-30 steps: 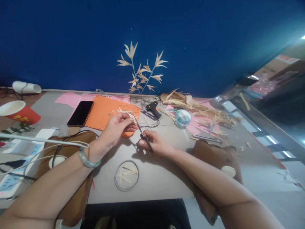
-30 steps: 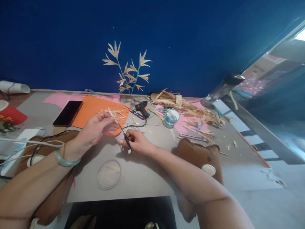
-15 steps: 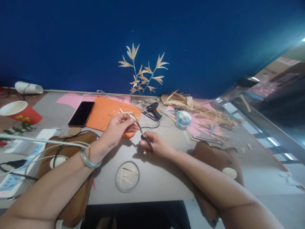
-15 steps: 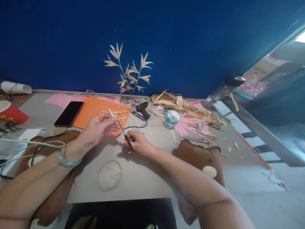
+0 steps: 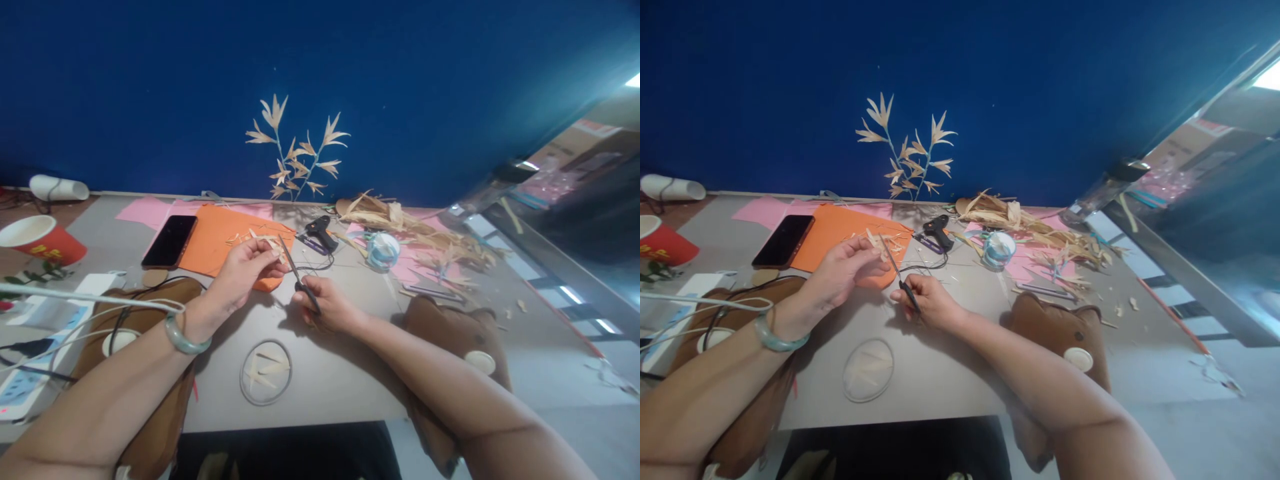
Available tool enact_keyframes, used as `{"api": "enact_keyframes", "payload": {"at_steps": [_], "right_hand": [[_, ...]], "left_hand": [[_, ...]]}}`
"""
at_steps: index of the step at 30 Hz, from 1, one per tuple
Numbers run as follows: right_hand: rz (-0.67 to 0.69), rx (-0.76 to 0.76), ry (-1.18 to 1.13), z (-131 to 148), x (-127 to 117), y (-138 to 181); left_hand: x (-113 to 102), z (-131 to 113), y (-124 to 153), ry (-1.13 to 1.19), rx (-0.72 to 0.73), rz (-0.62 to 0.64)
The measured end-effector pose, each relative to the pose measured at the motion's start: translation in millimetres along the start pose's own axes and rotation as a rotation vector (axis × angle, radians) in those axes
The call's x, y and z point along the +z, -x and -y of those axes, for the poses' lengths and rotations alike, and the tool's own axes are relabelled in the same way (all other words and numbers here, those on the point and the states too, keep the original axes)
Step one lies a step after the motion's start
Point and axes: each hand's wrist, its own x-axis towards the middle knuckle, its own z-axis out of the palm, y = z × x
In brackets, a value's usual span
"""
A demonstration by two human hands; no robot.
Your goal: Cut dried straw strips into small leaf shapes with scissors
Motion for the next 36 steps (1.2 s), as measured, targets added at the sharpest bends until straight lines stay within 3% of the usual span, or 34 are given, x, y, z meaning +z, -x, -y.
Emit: {"api": "enact_keyframes", "payload": {"at_steps": [5, 9, 15, 22, 26, 36], "right_hand": [[-0.211, -0.122, -0.029, 3, -4, -2], [-0.353, -0.232, -0.069, 8, -9, -2], [-0.337, -0.320, -0.050, 7, -12, -1], [-0.361, -0.329, -0.093, -2, -10, -4], [-0.379, -0.362, -0.041, 2, -10, -3], [-0.417, -0.343, 0.024, 6, -9, -1]], "left_hand": [[1, -4, 4, -0.072, -0.021, 0.024], [0, -2, 4, -0.176, -0.051, 0.139], [-3, 2, 6, -0.419, -0.101, 0.317], [-3, 2, 5, -0.514, 0.003, 0.230], [-3, 3, 3, -0.550, 0.056, 0.248], [-2, 8, 4, -0.434, 0.163, 0.145]]}}
